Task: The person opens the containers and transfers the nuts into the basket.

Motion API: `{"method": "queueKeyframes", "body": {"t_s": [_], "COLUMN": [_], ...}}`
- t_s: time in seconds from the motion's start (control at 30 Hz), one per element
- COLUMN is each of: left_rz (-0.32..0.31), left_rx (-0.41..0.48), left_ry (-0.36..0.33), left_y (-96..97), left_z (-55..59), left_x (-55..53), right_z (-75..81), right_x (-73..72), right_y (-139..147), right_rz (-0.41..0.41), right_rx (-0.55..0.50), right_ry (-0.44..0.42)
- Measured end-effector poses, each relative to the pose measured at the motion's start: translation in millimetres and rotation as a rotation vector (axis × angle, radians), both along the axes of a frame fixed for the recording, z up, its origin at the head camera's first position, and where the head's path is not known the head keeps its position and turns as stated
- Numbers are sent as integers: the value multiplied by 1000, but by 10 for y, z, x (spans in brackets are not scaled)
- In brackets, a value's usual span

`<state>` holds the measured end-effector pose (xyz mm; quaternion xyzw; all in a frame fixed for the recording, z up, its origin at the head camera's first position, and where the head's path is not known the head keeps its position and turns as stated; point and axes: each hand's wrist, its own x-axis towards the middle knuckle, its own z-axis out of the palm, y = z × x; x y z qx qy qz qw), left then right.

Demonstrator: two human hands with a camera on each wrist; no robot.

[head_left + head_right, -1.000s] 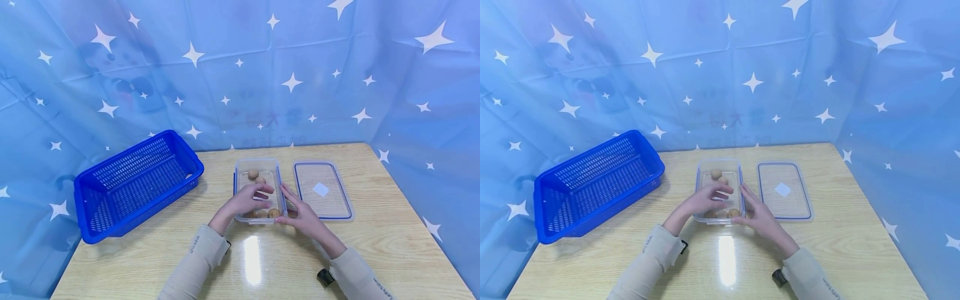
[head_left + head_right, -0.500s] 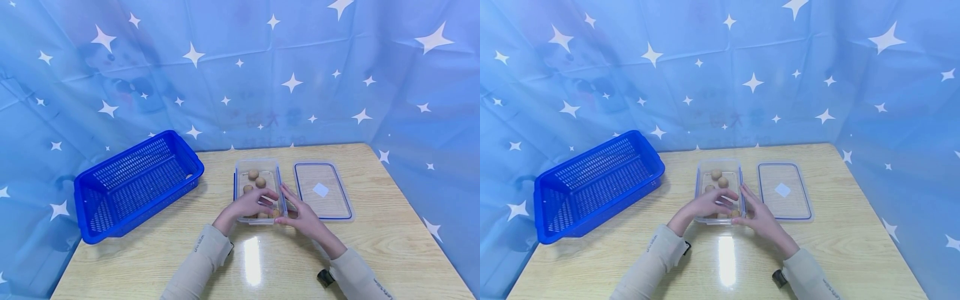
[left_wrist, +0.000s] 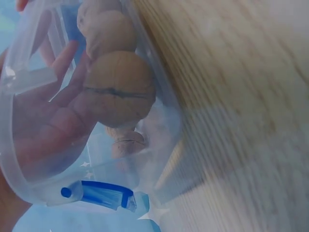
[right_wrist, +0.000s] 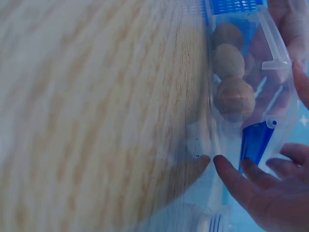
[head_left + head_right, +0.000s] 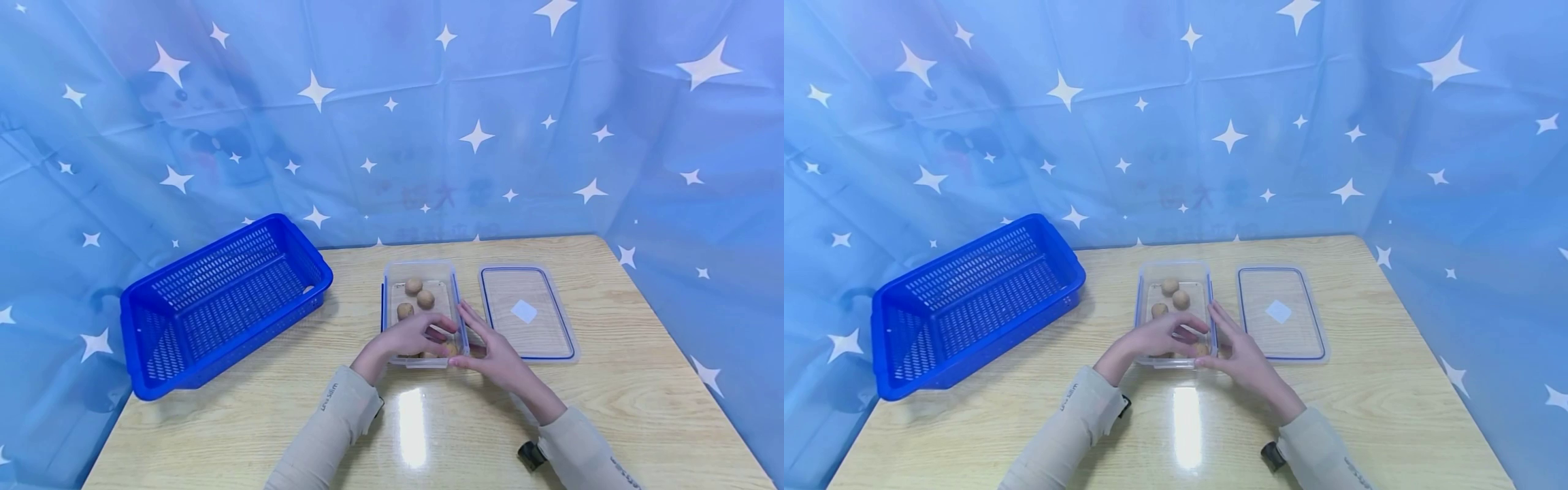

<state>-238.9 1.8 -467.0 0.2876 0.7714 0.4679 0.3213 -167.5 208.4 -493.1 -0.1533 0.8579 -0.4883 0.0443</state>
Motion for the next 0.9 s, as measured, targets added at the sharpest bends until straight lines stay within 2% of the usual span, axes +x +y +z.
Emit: {"method": "queueKeyframes", "body": {"t_s": [0.1,0.33,0.9], "left_rz": [0,-11,-18], "left_rx": [-9,-76,-131], "left_ry": [-15,36,64], "left_y": [5,27,56], "left_z": [-4,-34,-64], "left_x": [-1,0,-16], "right_z": [6,7,-7], "right_x": [2,3,-1], "right_y": [-3,-1,-2], "right_rz": [5,5,0], "right_rx": [-11,-18,-6], "right_ry": [-6,-7,4]}}
